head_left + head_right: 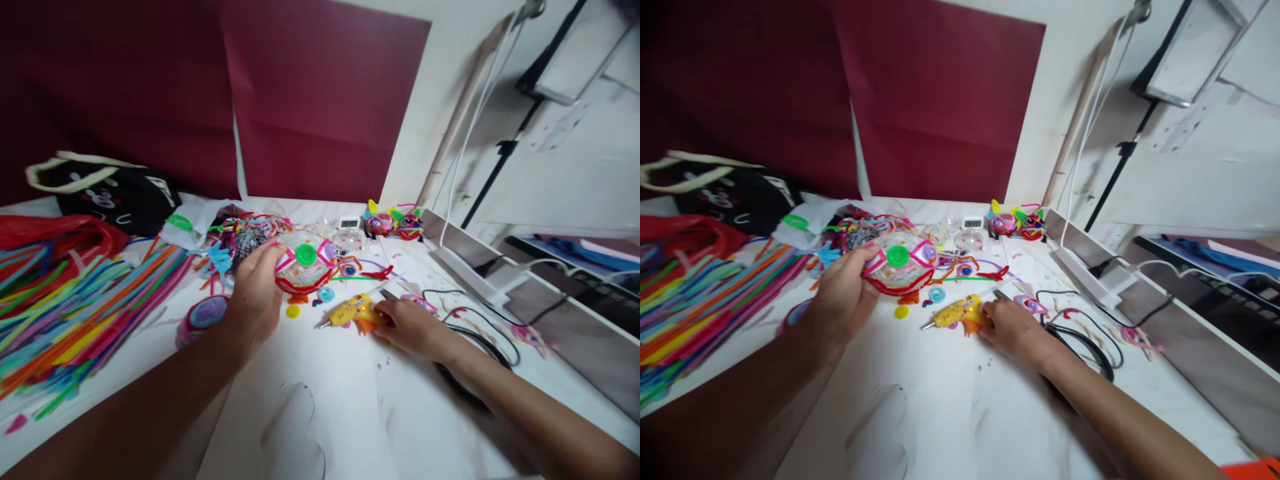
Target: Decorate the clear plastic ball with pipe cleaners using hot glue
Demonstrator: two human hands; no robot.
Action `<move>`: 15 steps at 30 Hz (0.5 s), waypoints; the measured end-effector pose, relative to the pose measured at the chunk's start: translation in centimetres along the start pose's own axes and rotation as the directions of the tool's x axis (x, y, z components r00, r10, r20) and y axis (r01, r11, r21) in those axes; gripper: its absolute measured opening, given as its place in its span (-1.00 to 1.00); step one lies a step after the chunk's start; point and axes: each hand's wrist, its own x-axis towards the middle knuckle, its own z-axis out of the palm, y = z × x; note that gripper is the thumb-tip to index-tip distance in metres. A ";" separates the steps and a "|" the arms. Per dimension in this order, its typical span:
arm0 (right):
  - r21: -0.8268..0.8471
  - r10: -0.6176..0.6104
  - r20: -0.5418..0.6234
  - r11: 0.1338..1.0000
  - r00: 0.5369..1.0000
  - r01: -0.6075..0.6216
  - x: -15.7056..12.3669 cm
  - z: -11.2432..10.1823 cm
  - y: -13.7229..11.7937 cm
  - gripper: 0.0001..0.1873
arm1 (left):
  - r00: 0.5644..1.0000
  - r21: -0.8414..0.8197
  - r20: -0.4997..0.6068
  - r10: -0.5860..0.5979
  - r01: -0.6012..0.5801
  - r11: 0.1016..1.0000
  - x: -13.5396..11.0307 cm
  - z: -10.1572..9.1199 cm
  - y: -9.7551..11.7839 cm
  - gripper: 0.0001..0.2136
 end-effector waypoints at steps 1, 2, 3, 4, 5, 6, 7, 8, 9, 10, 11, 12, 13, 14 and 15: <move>0.014 0.000 0.008 1.000 1.000 0.000 0.2 0.1 0.1 -0.93 | 1.000 -0.008 -0.001 0.000 0.000 1.000 0.0 0.0 0.1 -0.96; 0.034 -0.005 0.017 0.999 1.000 0.005 0.3 0.1 0.2 -0.91 | 1.000 -0.015 -0.005 -0.011 0.011 1.000 0.0 -0.1 0.1 -0.95; 0.056 -0.012 0.022 0.998 1.000 0.011 0.4 0.1 0.3 -0.90 | 1.000 -0.031 -0.016 -0.021 0.021 0.999 0.1 -0.2 0.2 -0.95; 0.079 -0.016 0.023 0.997 1.000 0.014 0.4 0.1 0.3 -0.91 | 0.999 -0.043 -0.022 -0.027 0.026 0.999 0.1 -0.2 0.2 -0.93; 0.104 -0.020 0.020 0.994 1.000 0.018 0.4 0.0 0.4 -0.91 | 0.999 -0.051 -0.024 -0.034 0.033 0.998 0.2 -0.3 0.2 -0.92; 0.127 -0.024 0.018 0.992 1.000 0.021 0.3 0.0 0.5 -0.91 | 0.999 -0.057 -0.025 -0.039 0.037 0.998 0.3 -0.4 0.3 -0.92; 0.144 -0.031 0.020 0.989 0.999 0.027 0.1 -0.1 0.5 -0.90 | 0.999 -0.059 -0.026 -0.042 0.040 0.997 0.3 -0.4 0.3 -0.91; 0.181 -0.041 0.030 0.983 0.999 0.035 -0.1 -0.3 0.6 -0.88 | 0.999 -0.058 -0.029 -0.044 0.043 0.997 0.4 -0.5 0.3 -0.91; 0.245 -0.056 0.041 0.969 0.998 0.044 -0.4 -0.5 0.6 -0.86 | 0.998 -0.056 -0.036 -0.046 0.044 0.997 0.4 -0.5 0.3 -0.90; 0.332 -0.076 0.049 0.942 0.996 0.055 -0.8 -0.8 0.6 -0.84 | 0.998 -0.054 -0.046 -0.045 0.043 0.998 0.4 -0.6 0.2 -0.90; 0.440 -0.099 0.052 0.896 0.994 0.066 -1.1 -1.1 0.6 -0.82 | 0.997 -0.051 -0.057 -0.043 0.040 0.998 0.5 -0.6 0.2 -0.90; 0.541 -0.117 0.036 0.837 0.992 0.079 -1.5 -1.5 0.6 -0.79 | 0.997 -0.047 -0.067 -0.039 0.035 0.998 0.5 -0.7 0.2 -0.90; 0.613 -0.131 0.011 0.784 0.991 0.097 -1.9 -1.9 0.6 -0.75 | 0.997 -0.043 -0.075 -0.034 0.031 0.999 0.6 -0.7 0.2 -0.91; 0.656 -0.138 -0.010 0.747 0.990 0.111 -2.3 -2.3 0.5 -0.70 | 0.996 -0.040 -0.079 -0.030 0.027 0.999 0.6 -0.8 0.2 -0.91; 0.682 -0.125 -0.039 0.721 0.991 0.118 -2.6 -2.7 0.4 -0.65 | 0.996 -0.037 -0.080 -0.027 0.024 0.999 0.7 -0.8 0.2 -0.92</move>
